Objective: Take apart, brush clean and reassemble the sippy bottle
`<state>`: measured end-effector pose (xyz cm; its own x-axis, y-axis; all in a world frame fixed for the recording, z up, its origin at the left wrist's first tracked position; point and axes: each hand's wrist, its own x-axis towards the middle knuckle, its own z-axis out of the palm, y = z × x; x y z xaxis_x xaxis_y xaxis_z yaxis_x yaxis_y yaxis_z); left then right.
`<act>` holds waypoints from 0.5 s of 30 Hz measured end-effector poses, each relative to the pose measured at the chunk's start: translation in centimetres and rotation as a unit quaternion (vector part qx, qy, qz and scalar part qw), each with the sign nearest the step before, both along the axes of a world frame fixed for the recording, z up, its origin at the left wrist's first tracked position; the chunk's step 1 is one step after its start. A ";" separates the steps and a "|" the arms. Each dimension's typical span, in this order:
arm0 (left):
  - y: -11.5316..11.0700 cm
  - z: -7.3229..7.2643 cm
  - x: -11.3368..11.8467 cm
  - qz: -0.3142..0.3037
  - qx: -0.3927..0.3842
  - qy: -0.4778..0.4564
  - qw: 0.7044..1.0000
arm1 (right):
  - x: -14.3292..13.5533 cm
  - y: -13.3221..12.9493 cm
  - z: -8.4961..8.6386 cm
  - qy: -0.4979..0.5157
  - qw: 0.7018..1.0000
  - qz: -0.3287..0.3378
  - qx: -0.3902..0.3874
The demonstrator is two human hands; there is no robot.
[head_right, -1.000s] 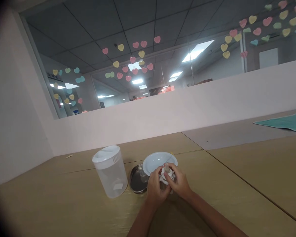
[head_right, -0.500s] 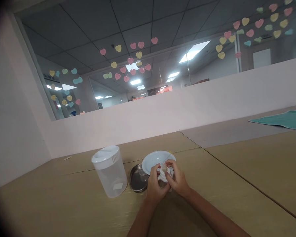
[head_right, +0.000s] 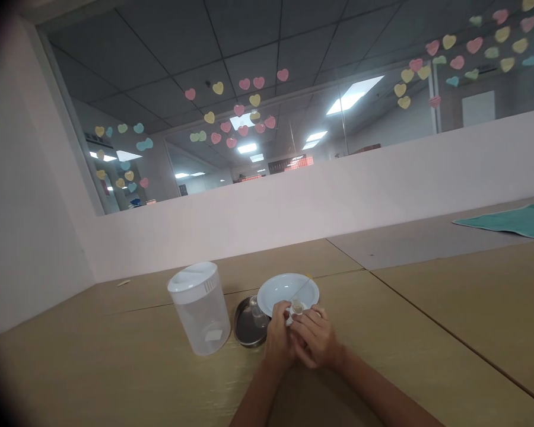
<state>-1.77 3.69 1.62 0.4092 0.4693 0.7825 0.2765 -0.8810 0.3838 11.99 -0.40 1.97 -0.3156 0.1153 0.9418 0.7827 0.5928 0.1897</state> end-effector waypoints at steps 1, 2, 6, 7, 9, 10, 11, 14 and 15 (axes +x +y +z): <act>0.0 0.1 0.0 0.002 -0.008 0.004 1.000 | -0.2 0.0 -0.1 -0.009 1.000 -0.001 -0.016; 0.0 0.1 0.0 0.005 -0.018 0.009 1.000 | -0.5 0.1 -0.3 -0.019 0.999 -0.001 -0.032; -0.1 0.4 0.0 0.003 -0.040 0.030 0.999 | -1.0 0.1 -0.4 -0.041 0.997 0.029 -0.050; -0.1 0.5 0.0 -0.002 -0.036 0.029 0.999 | -1.0 0.1 -0.3 -0.031 0.998 0.036 -0.039; -0.1 0.5 0.1 -0.012 -0.019 0.018 1.000 | -0.8 0.1 -0.1 0.013 0.999 0.037 -0.015; -0.2 0.6 0.2 -0.014 -0.008 0.013 1.000 | -0.6 0.1 0.0 0.043 0.999 0.031 -0.008; -0.2 0.6 0.2 -0.014 0.000 0.011 1.000 | -0.4 0.2 0.1 0.073 0.997 0.024 -0.007; -0.4 0.8 0.4 0.000 0.004 0.018 1.000 | 0.1 0.4 0.3 0.116 0.993 0.016 -0.027; -0.5 0.9 0.4 0.003 0.003 0.020 1.000 | 0.2 0.4 0.4 0.115 0.993 0.019 -0.032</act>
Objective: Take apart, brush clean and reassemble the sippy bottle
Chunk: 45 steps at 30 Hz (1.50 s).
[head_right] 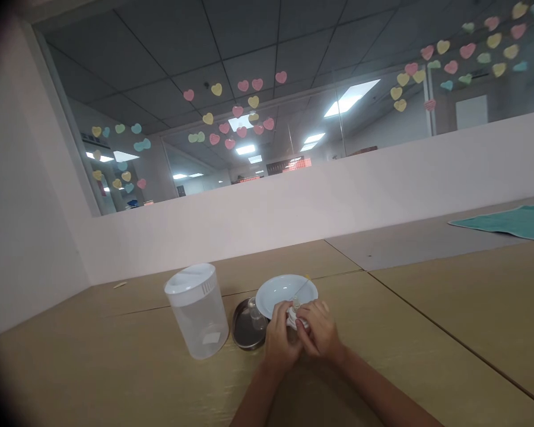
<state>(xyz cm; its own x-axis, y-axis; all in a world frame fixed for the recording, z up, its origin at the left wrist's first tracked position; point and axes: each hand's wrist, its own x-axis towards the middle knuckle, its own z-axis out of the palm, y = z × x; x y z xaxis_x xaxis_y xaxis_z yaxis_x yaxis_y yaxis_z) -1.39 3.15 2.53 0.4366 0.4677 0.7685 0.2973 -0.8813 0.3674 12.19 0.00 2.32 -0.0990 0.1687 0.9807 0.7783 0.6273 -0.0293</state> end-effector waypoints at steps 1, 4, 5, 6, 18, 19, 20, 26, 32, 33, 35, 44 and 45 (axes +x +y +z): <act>-0.1 0.0 0.0 0.003 -0.002 -0.002 1.000 | 0.0 0.0 0.0 -0.006 1.000 0.005 -0.001; -0.1 -0.1 -0.1 0.004 -0.007 -0.013 1.000 | -0.2 -0.1 0.0 -0.030 0.999 0.025 0.009; 0.0 -0.2 -0.1 0.002 -0.006 -0.016 1.000 | -0.3 -0.1 0.0 -0.039 0.999 0.032 0.012; 0.1 -0.3 -0.1 0.000 -0.002 -0.017 1.000 | -0.4 -0.2 0.0 -0.050 0.998 0.040 0.015; -0.3 -0.1 0.0 0.025 -0.003 0.004 1.000 | 0.2 -0.1 0.0 0.036 0.999 0.025 0.002; -0.3 -0.1 0.0 0.029 0.001 0.006 1.000 | 0.2 0.0 -0.1 0.032 0.999 0.031 -0.003; -0.3 -0.2 0.0 0.032 0.006 0.008 0.999 | 0.2 0.0 -0.2 0.026 0.999 0.037 -0.004; -0.2 -0.4 -0.1 0.047 0.020 0.013 0.999 | -0.3 -0.1 -0.5 0.063 0.996 0.062 -0.004; -0.3 -0.1 0.1 0.054 0.055 -0.002 0.997 | 0.2 0.8 -0.7 0.205 0.960 0.107 -0.157; -0.4 0.0 0.2 0.054 0.061 0.000 0.997 | 0.3 1.0 -0.7 0.209 0.949 0.134 -0.192; -0.5 0.0 0.2 0.052 0.068 0.004 0.996 | 0.4 1.2 -0.7 0.211 0.928 0.187 -0.245; -0.4 0.1 0.2 0.035 0.052 0.004 0.998 | -0.5 0.7 0.9 0.164 0.947 0.089 -0.260; -0.4 0.0 0.2 0.034 0.046 0.005 0.998 | -0.6 0.6 1.1 0.158 0.949 0.080 -0.261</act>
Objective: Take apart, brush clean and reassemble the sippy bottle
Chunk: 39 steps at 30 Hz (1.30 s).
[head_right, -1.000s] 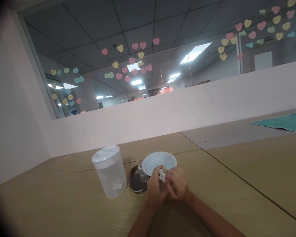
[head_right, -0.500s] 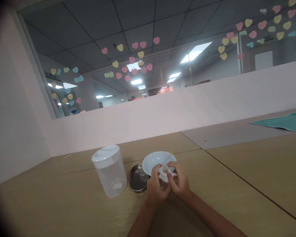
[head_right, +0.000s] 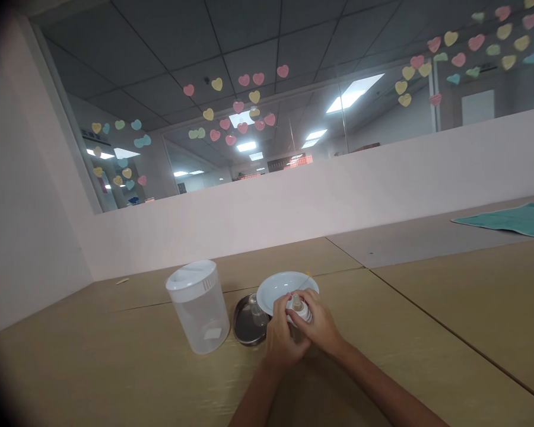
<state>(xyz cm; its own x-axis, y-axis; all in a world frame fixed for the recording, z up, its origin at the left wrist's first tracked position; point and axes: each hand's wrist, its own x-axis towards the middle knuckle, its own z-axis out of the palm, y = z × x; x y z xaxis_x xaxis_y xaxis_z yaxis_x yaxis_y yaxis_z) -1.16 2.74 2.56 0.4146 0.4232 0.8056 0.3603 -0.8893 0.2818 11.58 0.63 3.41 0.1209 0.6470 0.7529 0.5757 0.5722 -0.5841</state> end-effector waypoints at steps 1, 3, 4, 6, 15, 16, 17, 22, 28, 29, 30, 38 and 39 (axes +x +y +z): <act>0.0 0.0 0.0 0.001 -0.007 0.000 1.000 | -0.1 0.0 0.1 -0.006 1.000 -0.008 -0.002; 0.0 -0.1 0.0 0.006 -0.023 -0.001 1.000 | -0.4 -0.1 0.2 -0.007 1.000 -0.030 -0.007; -0.1 -0.1 0.0 0.009 -0.031 -0.002 0.999 | -0.4 -0.1 0.2 -0.004 0.999 -0.040 -0.009; -0.1 -0.1 0.0 0.008 -0.043 -0.002 0.999 | -0.4 0.0 0.1 0.002 0.998 -0.053 -0.013; 0.7 1.3 -2.2 -0.015 0.030 0.056 0.998 | 0.6 0.1 -0.4 -0.101 0.992 -0.068 0.031; 1.0 1.5 -2.7 -0.003 0.040 0.052 0.998 | 0.8 0.1 -0.5 -0.110 0.991 -0.070 0.038; 1.4 1.6 -3.3 0.024 0.044 0.035 0.998 | 0.9 0.2 -0.6 -0.118 0.989 -0.072 0.045; 4.3 1.2 -5.4 0.278 0.006 -0.064 0.958 | 1.1 0.3 -0.8 -0.135 0.986 -0.080 0.053; 6.8 -1.1 -6.1 0.379 -0.082 0.022 0.921 | 1.0 0.1 -0.6 -0.139 0.987 -0.065 0.040; 7.0 -1.5 -6.2 0.382 -0.100 0.045 0.918 | 1.0 0.0 -0.6 -0.138 0.988 -0.061 0.039; 7.0 -1.8 -6.2 0.382 -0.117 0.067 0.914 | 1.0 0.0 -0.5 -0.138 0.988 -0.056 0.036; 6.9 -2.2 -6.3 0.390 -0.164 0.118 0.898 | 0.9 -0.3 -0.3 -0.136 0.989 -0.048 0.016; 6.9 -2.2 -6.3 0.392 -0.166 0.117 0.897 | 0.9 -0.3 -0.3 -0.136 0.989 -0.048 0.016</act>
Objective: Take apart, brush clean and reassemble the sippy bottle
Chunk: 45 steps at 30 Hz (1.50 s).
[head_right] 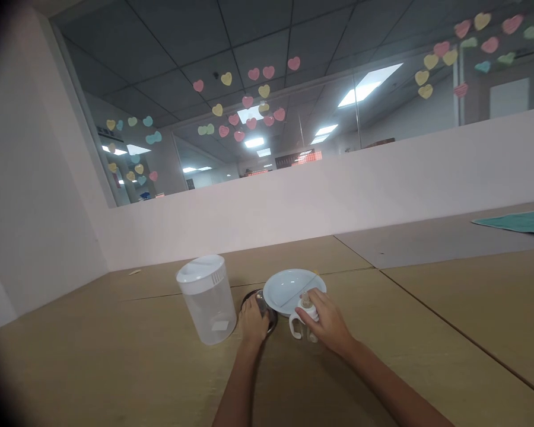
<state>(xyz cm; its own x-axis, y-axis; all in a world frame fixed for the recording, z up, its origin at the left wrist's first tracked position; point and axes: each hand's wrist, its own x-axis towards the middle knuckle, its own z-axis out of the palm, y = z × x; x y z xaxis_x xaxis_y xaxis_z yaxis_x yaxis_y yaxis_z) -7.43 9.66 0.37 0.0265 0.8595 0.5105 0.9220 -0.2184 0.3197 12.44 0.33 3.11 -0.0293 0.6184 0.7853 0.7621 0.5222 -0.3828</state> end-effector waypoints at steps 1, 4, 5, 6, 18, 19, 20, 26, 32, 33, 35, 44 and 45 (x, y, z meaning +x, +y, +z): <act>0.0 0.0 0.0 -0.002 0.000 0.000 1.000 | 0.0 0.0 0.0 0.000 1.000 0.000 0.000; -0.1 0.2 0.1 -0.028 0.003 0.010 1.000 | -0.1 0.1 0.1 -0.002 1.000 0.001 -0.002; -0.2 0.3 0.1 -0.034 0.005 0.012 0.999 | -0.1 0.1 0.1 -0.004 1.000 0.001 -0.005; -0.3 0.4 0.1 -0.033 0.007 0.013 0.999 | -0.1 0.1 0.1 -0.005 1.000 0.003 -0.007; -1.4 1.9 0.4 0.065 0.035 -0.051 0.996 | 0.1 0.3 -0.3 -0.005 1.000 0.008 -0.014; -1.6 2.3 0.3 0.077 0.042 -0.058 0.994 | 0.1 0.3 -0.3 -0.004 1.000 0.008 -0.012; -1.8 2.7 0.3 0.083 0.055 -0.067 0.993 | 0.1 0.3 -0.3 -0.003 1.000 0.009 -0.010; -3.8 3.8 2.2 -0.131 0.312 -0.179 0.924 | -0.1 0.3 -0.2 0.002 1.000 0.004 0.000; -5.7 2.9 4.8 -0.317 0.376 -0.104 0.864 | -0.2 0.4 -0.3 0.008 1.000 -0.008 0.014; -5.7 2.8 4.9 -0.320 0.367 -0.108 0.867 | -0.3 0.5 -0.4 0.009 1.000 -0.010 0.018; -5.7 2.7 4.9 -0.325 0.356 -0.118 0.868 | -0.3 0.5 -0.4 0.011 1.000 -0.011 0.025; -5.8 2.0 5.7 -0.384 0.334 -0.151 0.847 | 0.1 1.1 -1.3 0.040 0.999 -0.009 0.023; -5.9 1.9 5.8 -0.393 0.322 -0.147 0.849 | 0.2 1.3 -1.5 0.047 0.999 -0.015 0.022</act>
